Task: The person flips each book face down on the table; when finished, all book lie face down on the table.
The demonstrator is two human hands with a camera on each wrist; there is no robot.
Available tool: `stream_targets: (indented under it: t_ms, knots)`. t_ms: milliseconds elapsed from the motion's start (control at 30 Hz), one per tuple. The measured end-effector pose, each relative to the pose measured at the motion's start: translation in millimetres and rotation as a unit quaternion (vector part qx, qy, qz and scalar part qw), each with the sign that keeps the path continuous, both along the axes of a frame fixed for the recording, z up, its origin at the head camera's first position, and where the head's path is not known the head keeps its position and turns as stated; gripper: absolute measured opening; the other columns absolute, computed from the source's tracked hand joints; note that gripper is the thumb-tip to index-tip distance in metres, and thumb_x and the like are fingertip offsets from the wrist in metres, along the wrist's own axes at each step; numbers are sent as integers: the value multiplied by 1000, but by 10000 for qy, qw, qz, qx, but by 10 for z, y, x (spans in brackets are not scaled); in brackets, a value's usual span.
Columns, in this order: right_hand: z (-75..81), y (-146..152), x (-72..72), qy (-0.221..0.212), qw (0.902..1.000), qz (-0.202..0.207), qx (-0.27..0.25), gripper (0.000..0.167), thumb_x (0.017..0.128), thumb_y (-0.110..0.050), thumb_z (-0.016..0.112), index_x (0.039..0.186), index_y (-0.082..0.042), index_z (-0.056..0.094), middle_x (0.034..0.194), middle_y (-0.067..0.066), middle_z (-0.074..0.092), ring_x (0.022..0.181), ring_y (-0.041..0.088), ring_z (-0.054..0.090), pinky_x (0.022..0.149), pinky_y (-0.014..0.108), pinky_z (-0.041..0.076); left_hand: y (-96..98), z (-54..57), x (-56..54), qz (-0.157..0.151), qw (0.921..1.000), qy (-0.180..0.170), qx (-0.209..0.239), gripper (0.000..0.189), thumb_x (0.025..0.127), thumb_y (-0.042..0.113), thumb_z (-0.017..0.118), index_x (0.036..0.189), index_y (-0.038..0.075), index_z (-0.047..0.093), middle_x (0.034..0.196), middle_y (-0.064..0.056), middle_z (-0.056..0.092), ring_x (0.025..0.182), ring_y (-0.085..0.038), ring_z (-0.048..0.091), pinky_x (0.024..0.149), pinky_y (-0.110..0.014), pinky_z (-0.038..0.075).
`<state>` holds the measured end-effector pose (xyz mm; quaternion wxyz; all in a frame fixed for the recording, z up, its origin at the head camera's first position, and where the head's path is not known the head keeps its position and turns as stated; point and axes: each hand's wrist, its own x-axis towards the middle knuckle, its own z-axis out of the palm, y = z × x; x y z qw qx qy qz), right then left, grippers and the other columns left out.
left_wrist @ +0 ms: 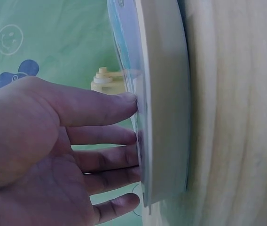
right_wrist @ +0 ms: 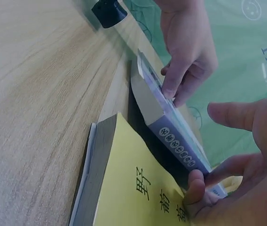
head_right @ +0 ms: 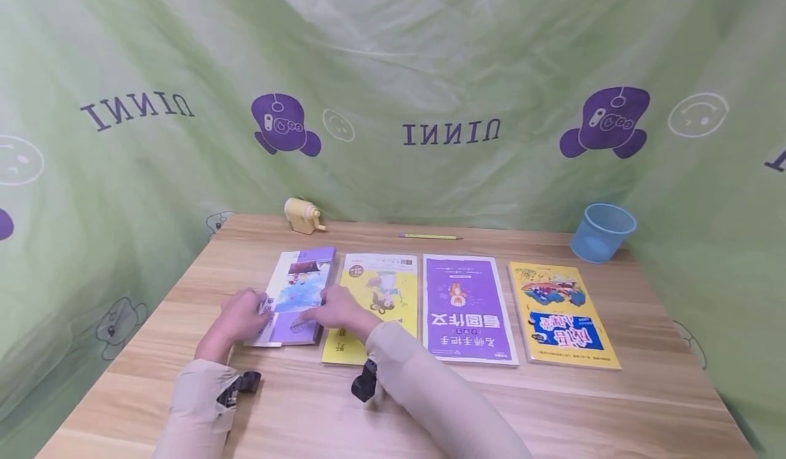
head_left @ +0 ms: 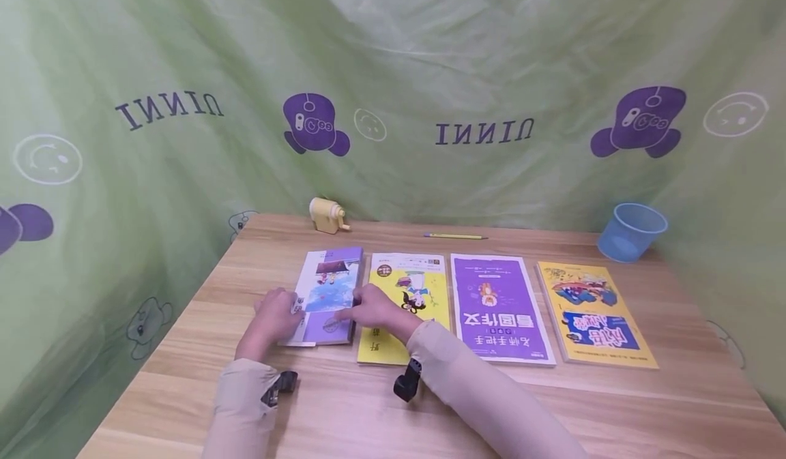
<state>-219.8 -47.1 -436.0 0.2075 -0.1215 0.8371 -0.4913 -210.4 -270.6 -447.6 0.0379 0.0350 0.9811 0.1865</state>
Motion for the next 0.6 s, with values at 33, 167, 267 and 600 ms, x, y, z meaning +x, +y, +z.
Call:
stream_targets:
  t_ms: [33,167,267,600]
  knots:
    - [0,2,1,48,10000,13,-25,25,88,-22,76,104,-2,73,90,4,71,73,12,53,61,23,42,-1,2,-1,4,10000,-2,-2,23,88,12,68,97,-9,69,92,-18,62,89,-33,56,84,-53,37]
    - [-11,26,6,309,9995,-23,-42,26,88,-14,75,110,0,73,100,12,75,81,15,63,71,26,53,-14,14,1,36,9999,-95,69,37,90,13,68,115,-13,66,106,-26,66,98,-38,59,88,-54,37]
    - [-22,57,10,514,9985,-162,-133,40,87,-7,75,125,2,67,106,17,75,89,22,69,78,30,59,-32,21,12,-9,9999,-96,138,45,91,15,67,126,-13,62,119,-32,65,109,-45,59,90,-56,36]
    - [-22,81,29,864,9927,-621,-570,61,83,-5,79,139,-3,57,124,17,70,100,26,68,77,27,58,-39,78,56,-51,9999,-107,92,42,94,20,65,132,0,64,132,-28,63,115,-47,53,88,-57,33]
